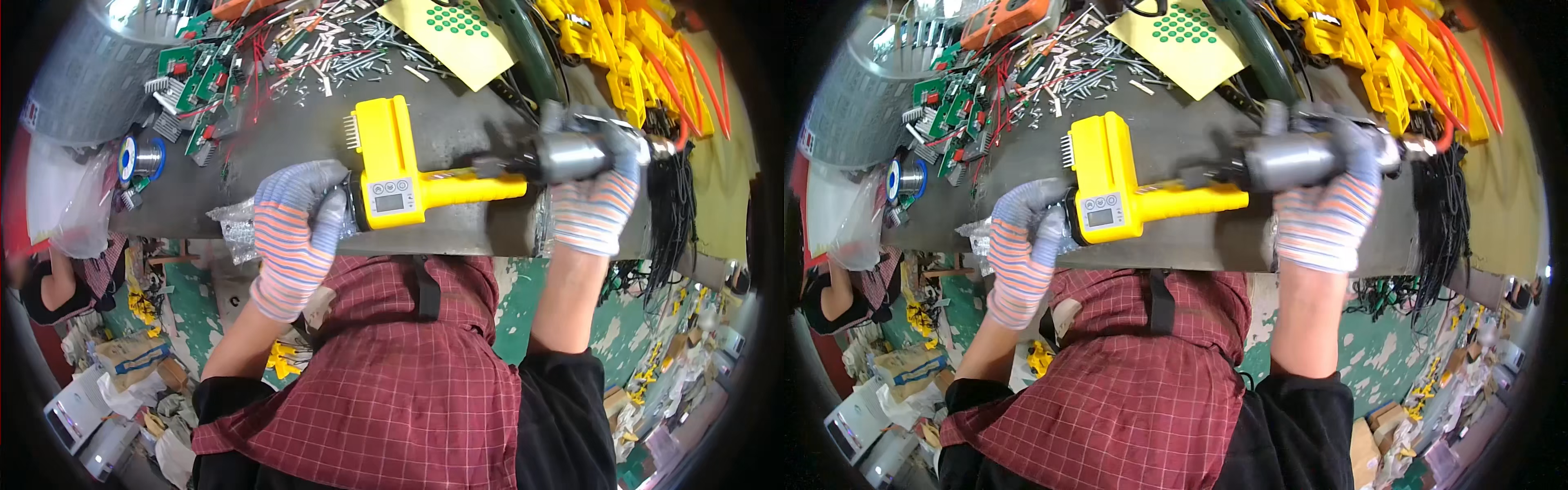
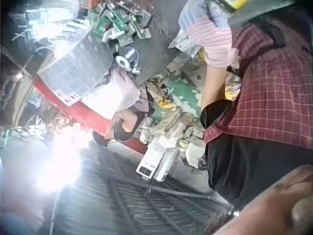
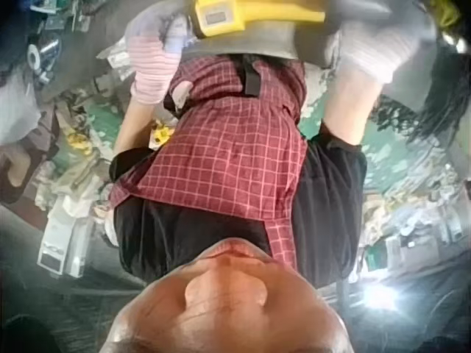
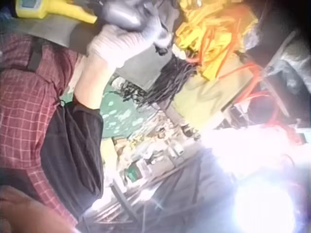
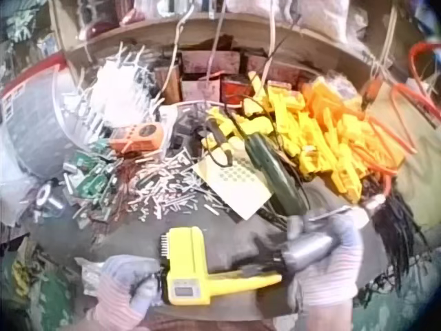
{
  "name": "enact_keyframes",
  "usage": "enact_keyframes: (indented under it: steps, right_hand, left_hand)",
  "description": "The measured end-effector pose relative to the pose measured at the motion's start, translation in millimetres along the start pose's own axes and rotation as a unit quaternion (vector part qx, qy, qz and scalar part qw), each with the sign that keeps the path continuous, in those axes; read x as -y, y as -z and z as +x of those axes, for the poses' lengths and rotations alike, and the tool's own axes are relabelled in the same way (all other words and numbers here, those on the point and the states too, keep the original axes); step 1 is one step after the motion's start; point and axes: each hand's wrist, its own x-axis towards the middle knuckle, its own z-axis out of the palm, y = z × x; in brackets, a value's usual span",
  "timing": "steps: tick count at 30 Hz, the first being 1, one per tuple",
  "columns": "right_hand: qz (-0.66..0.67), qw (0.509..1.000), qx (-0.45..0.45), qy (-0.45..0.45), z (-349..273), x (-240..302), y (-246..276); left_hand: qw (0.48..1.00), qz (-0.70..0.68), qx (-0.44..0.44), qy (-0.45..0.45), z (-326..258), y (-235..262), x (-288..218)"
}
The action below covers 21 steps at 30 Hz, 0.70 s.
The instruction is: Assembling a yellow handheld electronic device by installing a circuit board, connecting wires, and soldering components within the housing.
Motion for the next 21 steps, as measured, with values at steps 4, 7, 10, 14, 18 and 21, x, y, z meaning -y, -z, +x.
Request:
enact_keyframes:
  steps: [4, 7, 10, 14, 18, 21]
  right_hand:
    - [-0.052, 0.989, 0.136, 0.001, 38.3, 87.1, 50.5]
    - [-0.21, 0.974, 0.067, 0.04, 74.4, 133.3, 77.4]
    - [-0.331, 0.942, 0.041, 0.031, 113.9, 164.3, 106.4]
    - [-0.544, 0.829, 0.079, 0.105, 156.4, 178.1, 147.0]
    - [-0.563, 0.814, 0.097, 0.103, 183.1, 191.2, 203.6]
    - [-0.623, 0.761, 0.073, 0.167, 165.1, 177.0, 178.2]
  left_hand:
    - [0.992, -0.106, -0.009, -0.068, 21.7, 37.3, -5.3]
    - [0.988, 0.031, 0.076, -0.131, 35.9, 51.0, 0.6]
    - [0.971, 0.076, 0.188, -0.124, 46.0, 55.8, 6.1]
    - [0.954, 0.028, 0.283, -0.099, 61.9, 58.6, 4.2]
    - [0.955, 0.141, 0.12, -0.232, 57.3, 57.1, 1.6]
    - [0.936, 0.195, -0.035, -0.292, 35.7, 38.5, 27.7]
